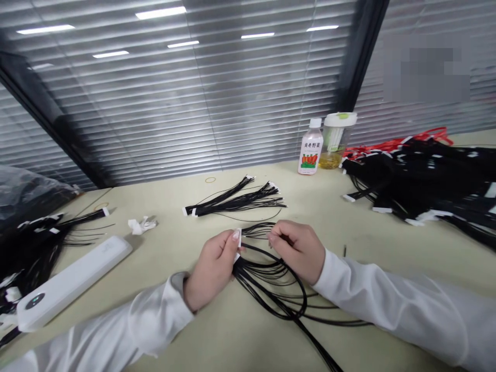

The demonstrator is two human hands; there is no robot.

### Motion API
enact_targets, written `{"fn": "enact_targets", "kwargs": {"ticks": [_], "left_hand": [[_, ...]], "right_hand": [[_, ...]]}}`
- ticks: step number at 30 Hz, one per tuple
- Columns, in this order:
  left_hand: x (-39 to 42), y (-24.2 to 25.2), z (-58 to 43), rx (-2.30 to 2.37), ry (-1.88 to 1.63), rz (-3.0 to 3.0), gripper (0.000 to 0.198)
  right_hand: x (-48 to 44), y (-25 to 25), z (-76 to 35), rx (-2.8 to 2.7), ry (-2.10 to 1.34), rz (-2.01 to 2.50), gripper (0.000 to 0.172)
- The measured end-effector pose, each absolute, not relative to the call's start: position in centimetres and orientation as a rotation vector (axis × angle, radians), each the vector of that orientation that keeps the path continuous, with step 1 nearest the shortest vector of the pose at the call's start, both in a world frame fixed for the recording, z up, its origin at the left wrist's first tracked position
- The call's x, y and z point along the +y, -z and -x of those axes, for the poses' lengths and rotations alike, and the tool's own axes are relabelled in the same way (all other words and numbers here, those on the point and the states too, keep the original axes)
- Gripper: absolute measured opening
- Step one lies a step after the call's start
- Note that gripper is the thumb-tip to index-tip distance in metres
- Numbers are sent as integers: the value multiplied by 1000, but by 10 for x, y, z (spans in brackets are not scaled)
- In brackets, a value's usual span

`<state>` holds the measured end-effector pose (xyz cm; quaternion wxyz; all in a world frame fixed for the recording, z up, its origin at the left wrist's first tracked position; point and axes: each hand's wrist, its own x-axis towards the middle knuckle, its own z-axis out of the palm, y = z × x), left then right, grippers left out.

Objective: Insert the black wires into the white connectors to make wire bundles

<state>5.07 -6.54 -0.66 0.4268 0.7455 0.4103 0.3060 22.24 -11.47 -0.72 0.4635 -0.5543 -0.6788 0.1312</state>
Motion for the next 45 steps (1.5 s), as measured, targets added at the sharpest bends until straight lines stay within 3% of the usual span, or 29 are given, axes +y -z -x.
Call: {"fn": "enact_targets", "kwargs": {"ticks": [21,32,41,45], "left_hand": [[-65,5,-52,982,-773,-2013,39],[-68,2,-51,922,-649,-2104,38],[-69,-1,-52,900,-612,-2051,37],[-67,2,-53,947,-687,-2033,38]], "right_hand": [[-113,11,-223,-1714,-504,1355,27],[-114,9,-221,-1896,-372,1229,19],[-116,7,-218,-1930,-300,1256,24],[-114,8,-222,-1946,-251,1263,17]]}}
